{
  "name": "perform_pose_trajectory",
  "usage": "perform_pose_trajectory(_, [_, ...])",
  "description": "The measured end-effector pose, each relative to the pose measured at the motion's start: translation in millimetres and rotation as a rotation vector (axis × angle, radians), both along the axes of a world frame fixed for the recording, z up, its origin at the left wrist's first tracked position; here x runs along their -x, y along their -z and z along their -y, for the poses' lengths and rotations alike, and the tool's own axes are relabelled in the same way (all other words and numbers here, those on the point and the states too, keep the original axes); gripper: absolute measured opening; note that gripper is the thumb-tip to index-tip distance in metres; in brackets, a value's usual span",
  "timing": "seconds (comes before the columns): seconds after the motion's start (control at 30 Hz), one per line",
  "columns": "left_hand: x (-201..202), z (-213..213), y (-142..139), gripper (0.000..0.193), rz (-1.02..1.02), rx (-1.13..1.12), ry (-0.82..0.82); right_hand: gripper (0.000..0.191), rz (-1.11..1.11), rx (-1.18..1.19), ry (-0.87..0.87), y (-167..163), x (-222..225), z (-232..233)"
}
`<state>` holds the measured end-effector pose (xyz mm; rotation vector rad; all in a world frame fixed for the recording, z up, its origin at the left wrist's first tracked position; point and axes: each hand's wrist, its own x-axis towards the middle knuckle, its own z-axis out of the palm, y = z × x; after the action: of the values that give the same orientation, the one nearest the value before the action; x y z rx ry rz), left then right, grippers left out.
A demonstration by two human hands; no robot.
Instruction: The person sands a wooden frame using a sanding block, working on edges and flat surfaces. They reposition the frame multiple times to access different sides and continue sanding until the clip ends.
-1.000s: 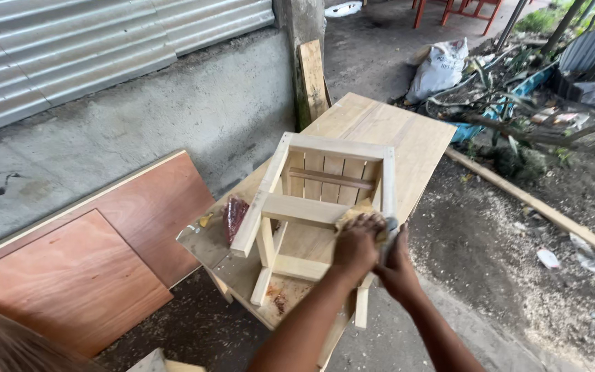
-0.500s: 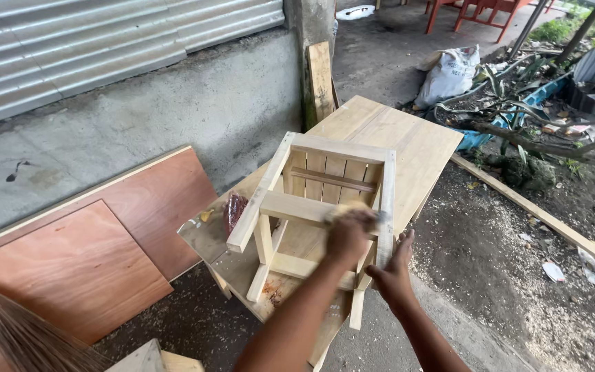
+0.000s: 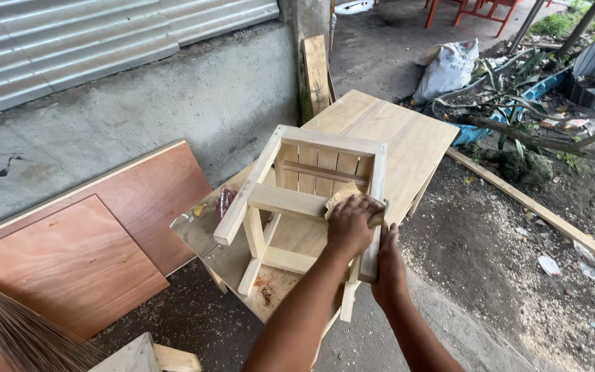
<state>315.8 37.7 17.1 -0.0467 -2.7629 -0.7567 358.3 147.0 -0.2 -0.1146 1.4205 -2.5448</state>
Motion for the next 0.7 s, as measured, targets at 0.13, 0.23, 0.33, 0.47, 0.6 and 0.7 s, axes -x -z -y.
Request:
perform_pose_trajectory(0.13, [-58, -1, -1, 0.048, -0.035, 0.054, 0.159, 0.081, 0.216, 0.236, 0.017, -10, -1, 0])
perform_pose_trajectory(0.23, [-56, -12, -6, 0.049, -0.027, 0.191, 0.14, 0.079, 0.218, 0.303, 0.036, -15, -2, -4])
perform_pose_trajectory(0.33, [5, -10, -27, 0.046, 0.114, 0.237, 0.043, 0.076, 0.209, 0.212, -0.045, -14, -7, -11])
perform_pose_trajectory(0.47, [20, -5, -29, 0.044, -0.099, 0.141, 0.065, 0.073, 0.164, 0.129, -0.143, -8, -10, -27])
perform_pose_trajectory(0.6, [-40, -5, 0, 0.054, -0.159, 0.274, 0.218, 0.071, 0.291, 0.15, -0.126, -8, -3, -39])
perform_pose_trajectory(0.7, [-36, -12, 7, 0.046, 0.03, 0.111, 0.21, 0.072, 0.221, 0.146, -0.191, -11, 1, -40])
